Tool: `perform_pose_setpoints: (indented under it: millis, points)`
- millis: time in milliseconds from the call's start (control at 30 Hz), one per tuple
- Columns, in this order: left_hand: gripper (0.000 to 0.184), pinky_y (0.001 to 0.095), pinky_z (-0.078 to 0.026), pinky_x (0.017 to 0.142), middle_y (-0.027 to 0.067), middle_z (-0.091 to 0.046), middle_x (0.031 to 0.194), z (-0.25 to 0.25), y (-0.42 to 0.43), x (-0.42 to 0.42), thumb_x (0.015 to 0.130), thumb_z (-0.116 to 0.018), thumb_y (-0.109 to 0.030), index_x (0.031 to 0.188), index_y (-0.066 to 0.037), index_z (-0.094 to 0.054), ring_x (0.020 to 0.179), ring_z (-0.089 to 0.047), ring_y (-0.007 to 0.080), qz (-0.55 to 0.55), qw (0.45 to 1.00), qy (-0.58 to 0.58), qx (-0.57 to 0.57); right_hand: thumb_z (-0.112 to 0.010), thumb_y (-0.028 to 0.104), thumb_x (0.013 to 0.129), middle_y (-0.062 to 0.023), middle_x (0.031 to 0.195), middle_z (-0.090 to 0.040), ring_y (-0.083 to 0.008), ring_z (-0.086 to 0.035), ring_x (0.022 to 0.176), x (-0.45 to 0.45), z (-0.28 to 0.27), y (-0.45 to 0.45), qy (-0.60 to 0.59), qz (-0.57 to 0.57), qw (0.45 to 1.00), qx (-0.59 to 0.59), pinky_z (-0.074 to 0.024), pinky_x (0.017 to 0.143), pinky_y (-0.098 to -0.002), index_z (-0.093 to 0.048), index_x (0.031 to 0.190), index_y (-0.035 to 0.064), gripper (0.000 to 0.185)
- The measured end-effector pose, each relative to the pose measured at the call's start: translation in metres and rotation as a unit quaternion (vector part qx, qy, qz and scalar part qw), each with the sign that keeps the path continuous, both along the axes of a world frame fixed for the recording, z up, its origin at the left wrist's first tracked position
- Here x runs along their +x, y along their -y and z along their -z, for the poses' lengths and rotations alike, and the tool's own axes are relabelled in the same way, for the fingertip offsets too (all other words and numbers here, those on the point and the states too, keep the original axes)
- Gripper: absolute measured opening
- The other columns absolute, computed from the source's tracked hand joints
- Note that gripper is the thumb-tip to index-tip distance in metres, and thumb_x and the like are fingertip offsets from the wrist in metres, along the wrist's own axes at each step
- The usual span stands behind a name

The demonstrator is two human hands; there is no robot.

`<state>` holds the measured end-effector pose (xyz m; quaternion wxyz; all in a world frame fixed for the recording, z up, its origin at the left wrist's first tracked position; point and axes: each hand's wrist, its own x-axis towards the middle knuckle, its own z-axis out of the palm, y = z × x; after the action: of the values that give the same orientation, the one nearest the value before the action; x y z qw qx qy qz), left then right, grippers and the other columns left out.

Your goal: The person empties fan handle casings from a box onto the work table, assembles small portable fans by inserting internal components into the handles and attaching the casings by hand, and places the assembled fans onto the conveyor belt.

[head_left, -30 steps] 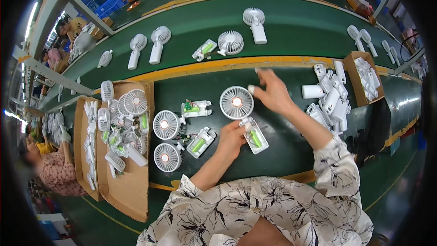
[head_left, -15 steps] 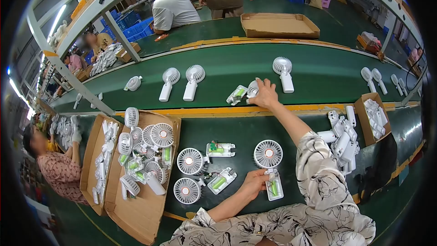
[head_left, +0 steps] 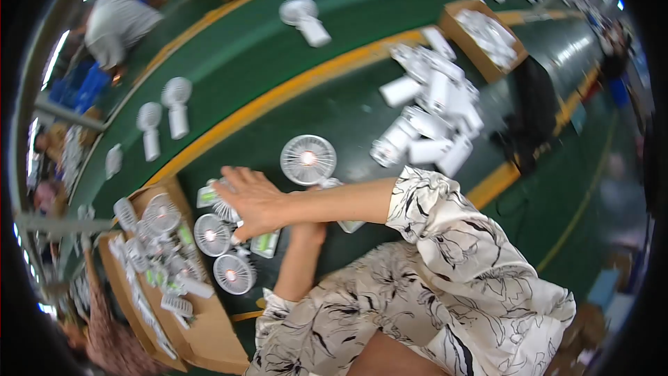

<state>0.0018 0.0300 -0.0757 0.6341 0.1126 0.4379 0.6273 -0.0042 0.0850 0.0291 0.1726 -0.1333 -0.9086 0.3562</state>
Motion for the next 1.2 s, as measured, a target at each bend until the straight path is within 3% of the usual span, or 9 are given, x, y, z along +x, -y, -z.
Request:
perform_pose_setpoints:
  millis: [33,100,133,233,400,633,833,1033,1200]
  points:
    - [0.032,0.0379,-0.043,0.086,0.0068,-0.057,0.096,-0.017,-0.005,0.002,0.085,-0.051,-0.031,0.106,-0.006,-0.05,0.094,-0.054,0.0229,0.058,0.998,-0.007,0.009,-0.068,0.028,0.055,-0.0294,0.127,-0.028,-0.0443,-0.03,0.115,0.015,0.001,-0.001,-0.033,0.009,0.999,0.013,-0.0276,0.096,-0.0485,-0.028,0.127,-0.0025,0.087]
    - [0.039,0.0398,-0.041,0.09,0.0098,-0.057,0.099,-0.054,-0.004,0.02,0.086,-0.049,-0.028,0.112,0.0,-0.046,0.096,-0.055,0.0266,-0.106,0.983,0.13,0.069,-0.067,0.027,0.055,-0.0242,0.122,-0.037,-0.0383,-0.036,0.113,0.062,-0.005,-0.019,-0.098,0.028,0.993,0.054,-0.0308,0.093,-0.046,-0.037,0.121,-0.0007,0.078]
    - [0.037,0.0393,-0.046,0.083,0.0124,-0.059,0.097,-0.036,-0.008,0.02,0.084,-0.05,-0.018,0.112,0.006,-0.046,0.088,-0.058,0.028,-0.141,0.989,0.048,0.015,-0.066,0.024,0.055,-0.0202,0.115,-0.044,-0.0349,-0.041,0.108,0.089,-0.009,-0.033,-0.102,0.067,0.989,0.089,-0.0333,0.09,-0.0444,-0.043,0.115,0.0007,0.068]
    - [0.027,0.0322,-0.053,0.07,0.0161,-0.06,0.096,-0.047,-0.009,0.011,0.078,-0.047,0.0,0.104,0.006,-0.052,0.082,-0.062,0.0244,0.046,0.997,-0.026,-0.059,-0.062,0.007,0.058,-0.0096,0.087,-0.057,-0.0288,-0.054,0.084,0.163,-0.008,-0.086,-0.052,0.208,0.953,0.216,-0.0401,0.074,-0.0401,-0.057,0.092,0.0043,0.035]
    - [0.027,0.0359,-0.051,0.074,0.019,-0.059,0.098,-0.052,-0.01,0.009,0.079,-0.047,-0.003,0.103,0.008,-0.051,0.086,-0.061,0.028,0.056,0.996,-0.03,-0.06,-0.055,0.005,0.066,-0.0078,0.104,-0.054,-0.026,-0.046,0.105,0.237,0.008,-0.175,0.195,0.23,0.859,0.414,-0.0365,0.087,-0.0402,-0.056,0.101,0.0068,0.035]
    - [0.029,0.0383,-0.049,0.079,0.0208,-0.059,0.099,-0.053,-0.011,0.008,0.079,-0.049,-0.006,0.104,0.01,-0.05,0.088,-0.06,0.0297,0.042,0.996,-0.008,-0.073,-0.063,0.01,0.064,-0.0019,0.091,-0.058,-0.0218,-0.047,0.098,0.212,0.017,-0.206,0.31,0.145,0.843,0.415,-0.0363,0.082,-0.0412,-0.053,0.112,0.0126,0.049]
    - [0.028,0.0375,-0.05,0.076,0.0208,-0.059,0.098,-0.054,-0.012,0.006,0.08,-0.05,-0.006,0.103,0.008,-0.051,0.088,-0.061,0.0292,0.053,0.996,-0.01,-0.071,-0.057,0.0,0.062,-0.002,0.096,-0.055,-0.022,-0.049,0.092,0.187,0.022,-0.202,0.167,0.03,0.893,0.417,-0.043,0.075,-0.0319,-0.056,0.103,0.0079,0.042]
    - [0.026,0.0367,-0.051,0.075,0.0198,-0.059,0.098,-0.053,-0.012,0.005,0.081,-0.05,-0.007,0.103,0.008,-0.052,0.088,-0.061,0.0283,0.056,0.996,-0.012,-0.063,-0.052,-0.009,0.059,-0.0121,0.11,-0.053,-0.0283,-0.046,0.109,0.166,0.028,-0.155,0.094,-0.074,0.952,0.281,-0.0403,0.09,-0.0344,-0.054,0.1,0.0028,0.043]
    - [0.025,0.0358,-0.051,0.074,0.0187,-0.06,0.099,-0.05,-0.01,0.011,0.082,-0.049,-0.005,0.104,0.007,-0.052,0.088,-0.061,0.0275,0.024,0.998,-0.031,-0.058,-0.047,-0.01,0.063,-0.0172,0.112,-0.051,-0.0336,-0.047,0.108,0.18,0.009,-0.101,0.038,0.087,0.99,0.106,-0.0371,0.093,-0.0375,-0.052,0.107,0.001,0.046]
